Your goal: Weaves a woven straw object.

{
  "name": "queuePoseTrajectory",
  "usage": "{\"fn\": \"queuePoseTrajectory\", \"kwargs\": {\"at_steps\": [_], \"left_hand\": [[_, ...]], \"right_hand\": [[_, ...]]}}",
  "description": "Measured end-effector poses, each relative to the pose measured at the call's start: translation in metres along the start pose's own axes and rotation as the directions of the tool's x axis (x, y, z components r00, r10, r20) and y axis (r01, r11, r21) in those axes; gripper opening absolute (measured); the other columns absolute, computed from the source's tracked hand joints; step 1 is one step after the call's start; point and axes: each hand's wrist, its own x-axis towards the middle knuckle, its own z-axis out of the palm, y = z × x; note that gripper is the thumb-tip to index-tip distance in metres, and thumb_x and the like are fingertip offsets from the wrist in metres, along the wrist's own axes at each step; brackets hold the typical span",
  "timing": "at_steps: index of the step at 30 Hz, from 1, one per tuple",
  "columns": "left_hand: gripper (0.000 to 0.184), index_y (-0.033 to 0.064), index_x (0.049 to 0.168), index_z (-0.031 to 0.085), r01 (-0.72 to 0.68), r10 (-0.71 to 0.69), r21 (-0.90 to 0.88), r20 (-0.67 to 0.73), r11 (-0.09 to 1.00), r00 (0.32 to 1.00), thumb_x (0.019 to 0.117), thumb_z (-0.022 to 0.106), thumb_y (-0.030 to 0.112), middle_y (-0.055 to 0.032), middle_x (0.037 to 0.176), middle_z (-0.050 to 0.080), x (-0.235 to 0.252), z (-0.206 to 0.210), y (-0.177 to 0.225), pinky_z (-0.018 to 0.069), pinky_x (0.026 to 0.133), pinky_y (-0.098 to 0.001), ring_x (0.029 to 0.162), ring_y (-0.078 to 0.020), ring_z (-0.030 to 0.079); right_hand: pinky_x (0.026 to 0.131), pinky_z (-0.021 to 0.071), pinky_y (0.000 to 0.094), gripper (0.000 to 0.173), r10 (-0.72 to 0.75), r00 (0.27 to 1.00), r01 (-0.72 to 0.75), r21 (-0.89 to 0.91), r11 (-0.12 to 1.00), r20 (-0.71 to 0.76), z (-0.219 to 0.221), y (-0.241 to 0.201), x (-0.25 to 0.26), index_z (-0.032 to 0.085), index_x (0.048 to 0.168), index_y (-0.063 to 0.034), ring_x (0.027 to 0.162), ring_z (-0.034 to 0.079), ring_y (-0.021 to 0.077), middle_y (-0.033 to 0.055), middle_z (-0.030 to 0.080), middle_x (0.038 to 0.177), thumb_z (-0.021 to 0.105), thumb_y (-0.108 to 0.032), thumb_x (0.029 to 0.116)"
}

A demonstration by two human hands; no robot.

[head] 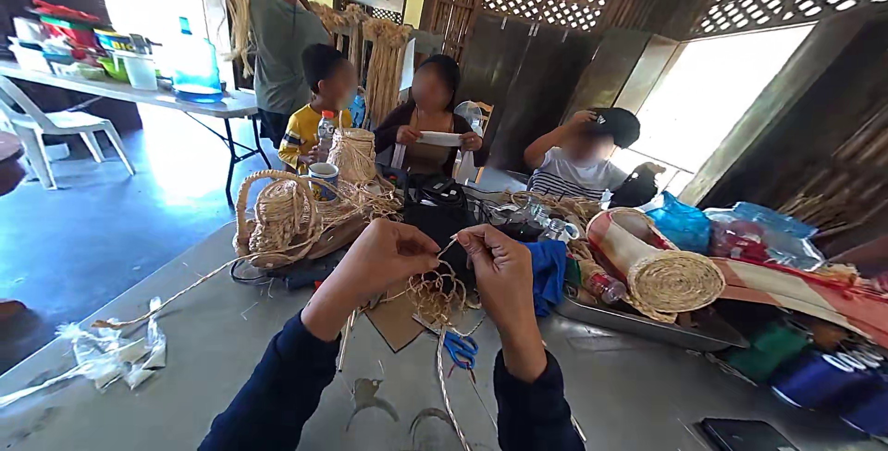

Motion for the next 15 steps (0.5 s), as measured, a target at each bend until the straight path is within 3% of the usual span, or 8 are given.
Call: {"fn": "queuePoseTrajectory", "kwargs": {"at_steps": [4,7,8,11,15], "left_hand": [[0.01,0.0031,0.099,0.075,-0.001,0.003,0.135,-0.014,0.991,1.0,0.0899,0.073,0.001,-0.0001,0.091,0.073,0.002,0.002,0.001,0.0562,0.079,-0.0203,0.083,-0.0017,0.068],[0.008,0.0035,0.098,0.075,0.016,-0.004,0.197,-0.063,0.98,0.998,0.092,0.071,0.003,-0.0013,0.092,0.073,0.0,0.005,0.006,0.0554,0.08,-0.0222,0.084,-0.003,0.067],[0.008,0.0033,0.1,0.074,0.017,0.001,0.214,-0.081,0.977,0.997,0.093,0.07,0.003,-0.0021,0.093,0.073,0.0,0.006,0.007,0.0552,0.081,-0.0232,0.085,-0.0038,0.067],[0.009,0.0034,0.102,0.074,-0.025,0.059,0.247,-0.133,0.969,0.989,0.0955,0.068,0.006,-0.0027,0.092,0.073,-0.002,0.008,0.009,0.0547,0.082,-0.025,0.084,-0.005,0.066],[0.01,0.0022,0.101,0.074,-0.097,0.151,0.262,-0.196,0.96,0.969,0.0962,0.066,0.006,-0.0041,0.092,0.073,-0.004,0.015,0.008,0.0556,0.081,-0.0242,0.084,-0.0052,0.067]], "right_hand": [[0.067,0.05,0.0109,0.018,0.07,0.997,-0.071,0.052,0.996,0.034,0.003,-0.002,-0.001,0.072,0.092,-0.0013,0.07,0.061,-0.0053,-0.0019,0.069,0.079,0.059,-0.009,0.0997],[0.06,0.0459,0.0118,0.018,0.207,0.962,-0.238,0.173,0.956,0.179,0.002,-0.004,0.0,0.07,0.095,-0.0035,0.066,0.058,-0.0054,-0.0048,0.07,0.082,0.056,-0.012,0.1028],[0.056,0.0442,0.0123,0.015,0.249,0.937,-0.303,0.211,0.93,0.245,0.002,-0.005,0.001,0.069,0.098,-0.0039,0.063,0.057,-0.0051,-0.0057,0.069,0.081,0.059,-0.014,0.1014],[0.06,0.0507,0.0148,0.016,0.344,0.863,-0.448,0.245,0.86,0.37,0.003,-0.011,0.001,0.069,0.101,-0.0035,0.066,0.061,-0.0022,-0.0057,0.069,0.08,0.074,-0.009,0.0873],[0.064,0.0545,0.0164,0.009,0.39,0.845,-0.508,0.319,0.8,0.366,0.009,-0.014,-0.002,0.072,0.086,-0.006,0.067,0.064,-0.0017,-0.0059,0.07,0.076,0.075,0.002,0.0832]]}}
